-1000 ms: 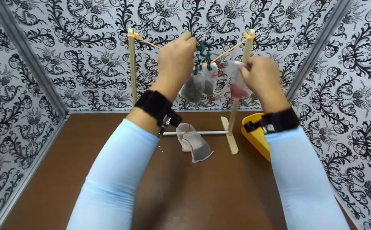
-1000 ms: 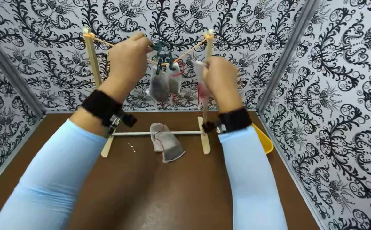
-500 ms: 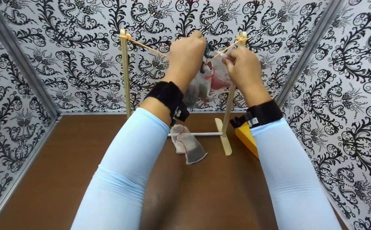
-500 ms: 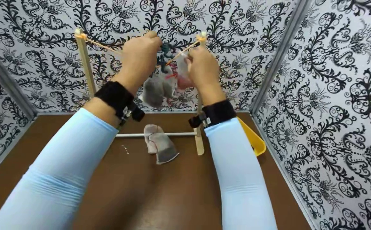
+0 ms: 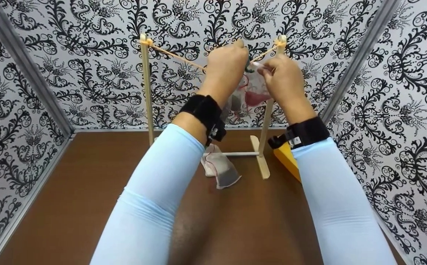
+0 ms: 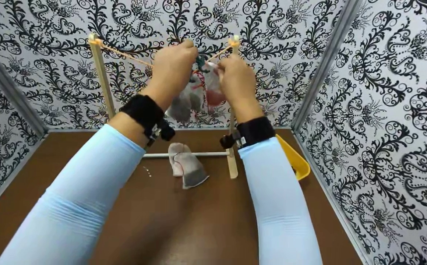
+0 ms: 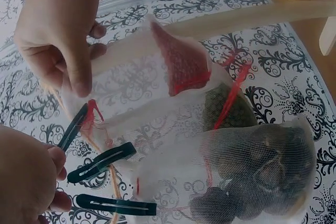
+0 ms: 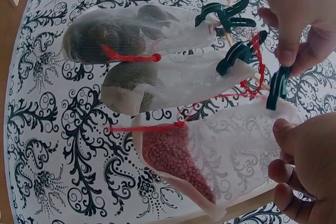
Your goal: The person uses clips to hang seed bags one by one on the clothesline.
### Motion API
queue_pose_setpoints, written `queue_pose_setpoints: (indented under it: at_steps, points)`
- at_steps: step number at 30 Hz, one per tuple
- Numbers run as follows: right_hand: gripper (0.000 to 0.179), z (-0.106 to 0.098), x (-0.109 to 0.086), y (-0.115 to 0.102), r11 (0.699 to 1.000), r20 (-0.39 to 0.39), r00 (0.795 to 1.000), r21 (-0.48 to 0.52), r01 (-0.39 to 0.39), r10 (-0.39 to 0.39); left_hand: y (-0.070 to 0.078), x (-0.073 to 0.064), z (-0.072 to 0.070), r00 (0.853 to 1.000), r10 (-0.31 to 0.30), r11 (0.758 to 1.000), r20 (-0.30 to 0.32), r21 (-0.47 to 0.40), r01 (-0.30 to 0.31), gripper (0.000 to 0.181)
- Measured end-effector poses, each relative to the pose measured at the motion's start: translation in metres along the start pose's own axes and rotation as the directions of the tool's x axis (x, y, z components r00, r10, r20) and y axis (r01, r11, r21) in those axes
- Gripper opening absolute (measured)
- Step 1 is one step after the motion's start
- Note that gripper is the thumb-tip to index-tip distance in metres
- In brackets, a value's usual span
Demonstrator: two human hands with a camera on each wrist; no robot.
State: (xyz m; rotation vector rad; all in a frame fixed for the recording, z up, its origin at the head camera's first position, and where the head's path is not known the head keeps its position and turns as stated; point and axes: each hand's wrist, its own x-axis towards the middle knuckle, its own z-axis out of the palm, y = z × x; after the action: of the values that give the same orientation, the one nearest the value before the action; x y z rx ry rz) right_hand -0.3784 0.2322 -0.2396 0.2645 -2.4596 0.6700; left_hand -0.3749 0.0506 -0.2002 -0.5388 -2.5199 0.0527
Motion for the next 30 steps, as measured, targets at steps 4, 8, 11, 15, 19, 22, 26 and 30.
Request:
queue_pose_setpoints:
  at_steps: [4,8,11,15,19,22,26,30]
  points:
    - [0.023,0.002,0.000,-0.003,0.999,0.039,0.999,0.019,-0.026,0.026,-0.004,-0.003,0.002,0.998,0.039,0.999,0.042,0.020,-0.039,0.027]
    - [0.026,0.006,0.000,-0.002,0.997,0.071,0.995,0.036,-0.070,0.067,-0.011,-0.007,0.001,0.992,0.054,0.998,0.110,0.019,-0.056,0.034]
    - [0.026,0.009,-0.001,-0.001,0.995,0.074,0.994,0.051,-0.089,0.085,-0.016,-0.013,-0.001,0.993,0.065,0.998,0.095,-0.032,-0.062,0.041]
    - [0.024,0.014,-0.004,0.002,0.993,0.069,0.994,0.076,-0.089,0.084,-0.027,-0.034,0.005,0.996,0.047,0.987,-0.073,-0.151,-0.057,0.035]
    - [0.021,0.018,-0.010,0.008,0.989,0.067,0.993,0.113,-0.100,0.092,-0.048,-0.068,0.025,0.960,-0.025,0.957,-0.278,-0.284,-0.058,0.025]
    - [0.020,0.021,-0.014,0.014,0.983,0.079,0.991,0.141,-0.119,0.109,-0.067,-0.098,0.047,0.929,-0.082,0.935,-0.360,-0.351,-0.053,0.026]
    - [0.019,0.022,-0.021,0.021,0.972,0.101,0.987,0.189,-0.140,0.122,-0.090,-0.143,0.081,0.916,-0.185,0.911,-0.356,-0.412,0.024,0.030]
    - [0.022,0.024,-0.028,0.030,0.958,0.110,0.987,0.250,-0.141,0.116,-0.104,-0.190,0.124,0.909,-0.340,0.860,-0.240,-0.472,0.197,0.031]
